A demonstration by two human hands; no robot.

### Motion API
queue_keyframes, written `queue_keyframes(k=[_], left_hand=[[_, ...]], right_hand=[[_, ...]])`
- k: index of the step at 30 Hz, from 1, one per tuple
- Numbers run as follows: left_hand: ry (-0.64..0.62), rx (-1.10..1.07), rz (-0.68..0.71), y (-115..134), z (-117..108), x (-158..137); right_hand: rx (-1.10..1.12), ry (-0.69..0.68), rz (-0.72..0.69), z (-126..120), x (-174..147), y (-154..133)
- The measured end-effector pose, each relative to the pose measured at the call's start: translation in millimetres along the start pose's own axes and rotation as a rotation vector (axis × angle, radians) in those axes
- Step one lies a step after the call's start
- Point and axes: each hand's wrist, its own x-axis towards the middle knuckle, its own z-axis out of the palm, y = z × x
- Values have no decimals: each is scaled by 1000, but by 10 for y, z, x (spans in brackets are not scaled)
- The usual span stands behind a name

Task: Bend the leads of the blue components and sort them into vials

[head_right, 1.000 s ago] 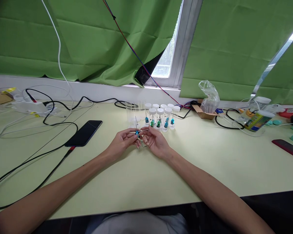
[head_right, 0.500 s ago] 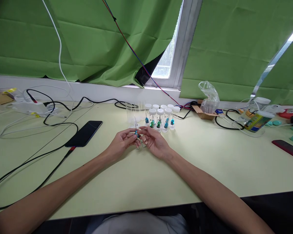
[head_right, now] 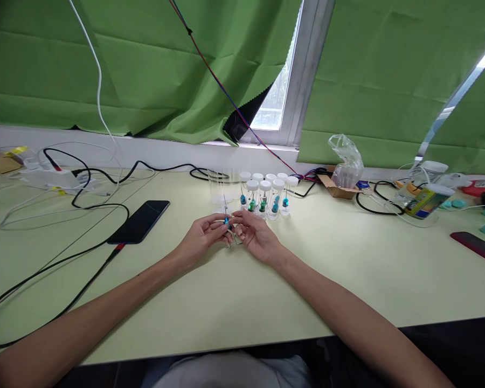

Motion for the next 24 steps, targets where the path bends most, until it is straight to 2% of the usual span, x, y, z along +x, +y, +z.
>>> queue_keyframes(k=[6, 24], left_hand=[[-7, 40, 9, -1, 5, -4], [-63, 141, 18, -20, 21, -19]], right_hand=[[3, -15, 11, -18, 17, 10], [-56, 62, 85, -58, 39, -10]])
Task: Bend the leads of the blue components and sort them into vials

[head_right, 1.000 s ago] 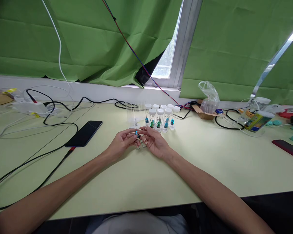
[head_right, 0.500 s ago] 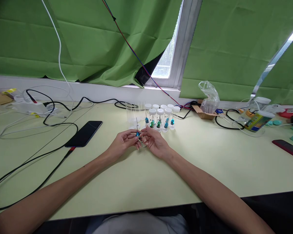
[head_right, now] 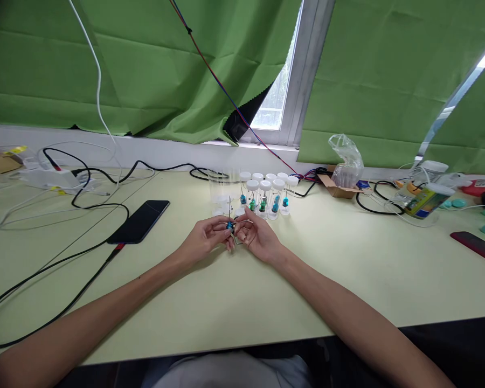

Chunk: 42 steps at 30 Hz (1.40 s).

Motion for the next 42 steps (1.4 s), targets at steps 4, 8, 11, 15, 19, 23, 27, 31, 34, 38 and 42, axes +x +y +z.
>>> queue_keyframes(k=[4, 8, 11, 15, 19, 23, 27, 31, 34, 38, 42], left_hand=[[-9, 14, -6, 9, 2, -5], [-12, 10, -9, 20, 7, -16], [-13, 5, -11, 21, 9, -18], [-11, -11, -12, 34, 12, -15], [-2, -37, -13, 44, 12, -8], [12, -53, -12, 32, 6, -1], [9, -62, -9, 11, -1, 1], [6, -68, -7, 7, -4, 0], [8, -86, -8, 12, -9, 4], [18, -141, -15, 6, -31, 14], [39, -210, -43, -2, -42, 17]], right_hand=[[-2, 3, 12, 3, -2, -14], [10, 17, 32, 15, -6, -28], [19, 12, 33, 12, -5, -28], [36, -23, 28, -7, -3, -18], [54, -34, 12, -23, 1, -10], [64, -48, 3, -33, 5, -4], [80, -44, 7, -37, 8, -4], [86, -46, 1, -36, 7, -1], [96, -68, -11, -47, 11, 9], [101, -97, -33, -69, 24, 25], [94, -82, -42, -54, 21, 21]])
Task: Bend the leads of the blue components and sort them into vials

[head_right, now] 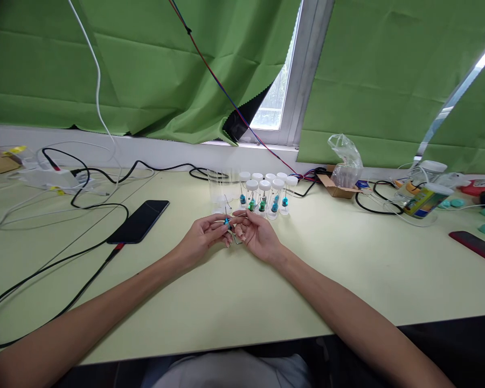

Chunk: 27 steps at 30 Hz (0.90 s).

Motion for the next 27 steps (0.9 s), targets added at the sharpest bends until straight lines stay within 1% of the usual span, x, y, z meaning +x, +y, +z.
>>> queue_keyframes(k=[5, 11, 14, 21, 27], left_hand=[[20, -58, -31, 2, 9, 3], [52, -92, -57, 4, 1, 13], [54, -88, -58, 14, 5, 12], [53, -60, -43, 11, 11, 11], [41, 15, -16, -5, -3, 13]], right_hand=[[-17, 3, -9, 53, -18, -15], [-22, -67, -31, 64, -40, -16], [-38, -81, -39, 68, -50, -17], [-78, -60, -50, 87, -52, -8], [-96, -57, -68, 98, -48, 1]])
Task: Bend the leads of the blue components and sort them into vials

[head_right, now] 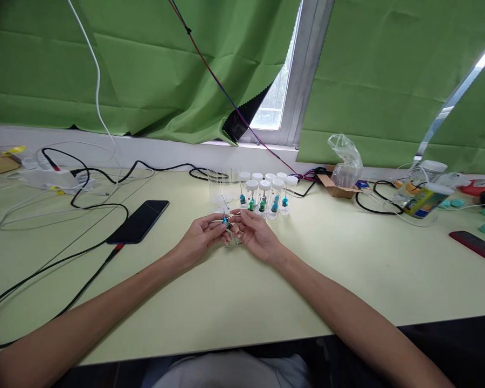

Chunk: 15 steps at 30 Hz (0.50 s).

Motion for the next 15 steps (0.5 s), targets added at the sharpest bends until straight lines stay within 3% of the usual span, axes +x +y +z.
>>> queue_keyframes(k=[15], left_hand=[[69, 334, 175, -2, 37, -29]], right_hand=[[2, 65, 15, -37, 21, 13]])
